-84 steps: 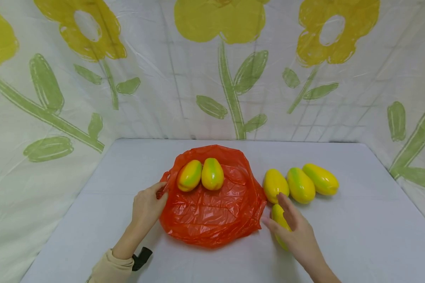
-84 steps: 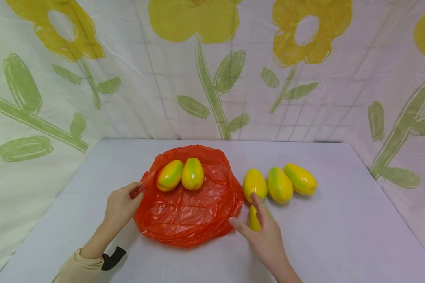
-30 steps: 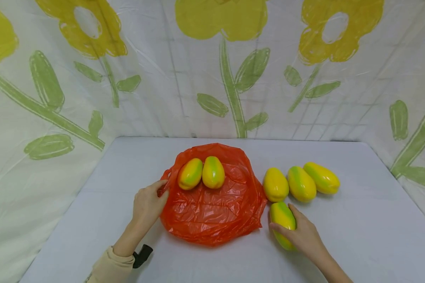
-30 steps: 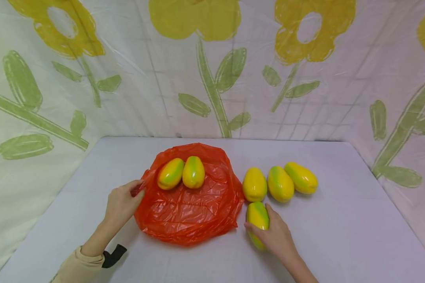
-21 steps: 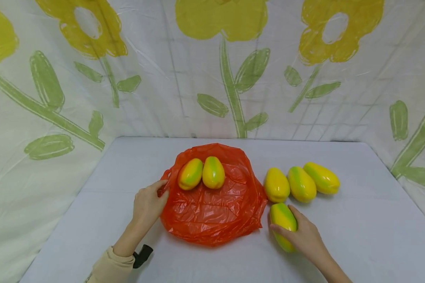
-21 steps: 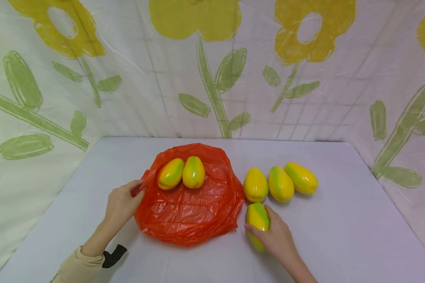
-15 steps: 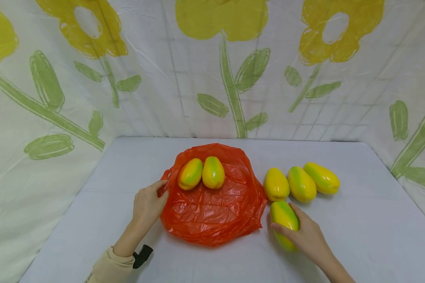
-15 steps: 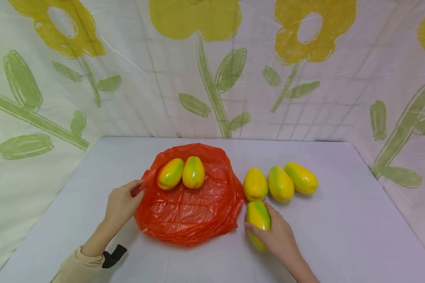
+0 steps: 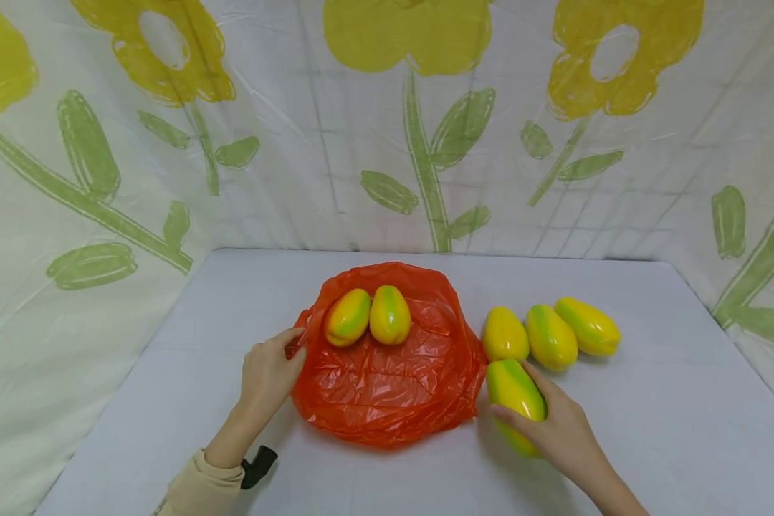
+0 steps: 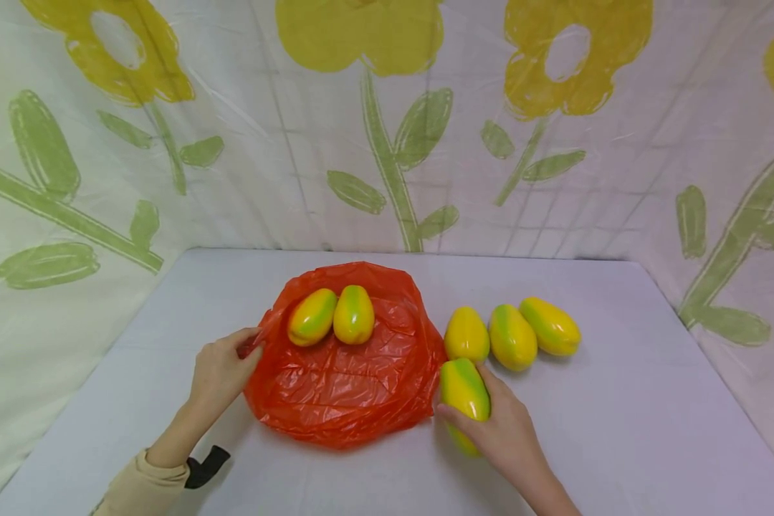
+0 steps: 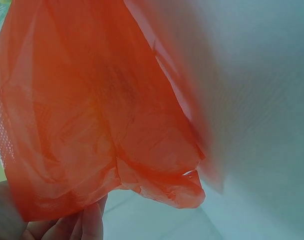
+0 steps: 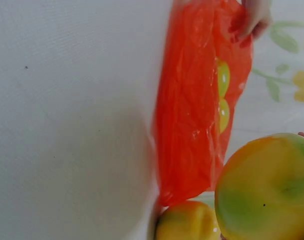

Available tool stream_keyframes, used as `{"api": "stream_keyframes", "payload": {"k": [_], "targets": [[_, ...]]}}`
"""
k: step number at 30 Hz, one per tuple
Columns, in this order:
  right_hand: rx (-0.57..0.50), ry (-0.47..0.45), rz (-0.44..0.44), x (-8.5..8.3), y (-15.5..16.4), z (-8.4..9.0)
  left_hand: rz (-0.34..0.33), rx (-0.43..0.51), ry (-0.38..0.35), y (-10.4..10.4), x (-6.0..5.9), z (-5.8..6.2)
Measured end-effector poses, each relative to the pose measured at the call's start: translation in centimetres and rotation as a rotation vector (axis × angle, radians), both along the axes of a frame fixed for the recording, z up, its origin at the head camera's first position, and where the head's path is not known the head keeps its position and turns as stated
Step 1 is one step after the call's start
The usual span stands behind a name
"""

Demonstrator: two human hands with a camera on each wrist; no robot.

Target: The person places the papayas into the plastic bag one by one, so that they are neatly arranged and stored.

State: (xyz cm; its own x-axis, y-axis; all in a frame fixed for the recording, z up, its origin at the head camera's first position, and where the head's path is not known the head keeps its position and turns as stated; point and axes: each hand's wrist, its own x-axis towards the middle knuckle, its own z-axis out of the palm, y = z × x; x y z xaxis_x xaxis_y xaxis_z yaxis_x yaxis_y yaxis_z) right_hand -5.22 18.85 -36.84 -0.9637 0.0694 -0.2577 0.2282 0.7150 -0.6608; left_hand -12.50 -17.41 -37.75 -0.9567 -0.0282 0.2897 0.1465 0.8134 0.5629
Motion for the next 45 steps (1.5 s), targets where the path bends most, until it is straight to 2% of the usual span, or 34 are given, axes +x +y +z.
{"api": "stream_keyframes", "payload": {"k": [8,16,22,33,45], "targets": [[-0.027,0.001,-0.017,-0.1,-0.3,0.5,0.006,-0.004,0.003,-0.1,-0.1,0.1],[-0.085,-0.009,-0.021,-0.9,-1.1,1.0,0.0,-0.013,0.016,-0.2,-0.1,-0.1],[-0.115,-0.012,-0.037,-1.3,-1.8,1.0,-0.003,-0.008,-0.006,0.0,0.2,-0.3],[-0.175,0.031,-0.037,-2.3,-3.3,1.2,-0.002,-0.008,0.011,0.2,0.1,-0.2],[-0.278,0.057,-0.02,-3.3,-4.8,2.1,0.003,-0.008,-0.008,0.3,0.0,-0.1]]}}
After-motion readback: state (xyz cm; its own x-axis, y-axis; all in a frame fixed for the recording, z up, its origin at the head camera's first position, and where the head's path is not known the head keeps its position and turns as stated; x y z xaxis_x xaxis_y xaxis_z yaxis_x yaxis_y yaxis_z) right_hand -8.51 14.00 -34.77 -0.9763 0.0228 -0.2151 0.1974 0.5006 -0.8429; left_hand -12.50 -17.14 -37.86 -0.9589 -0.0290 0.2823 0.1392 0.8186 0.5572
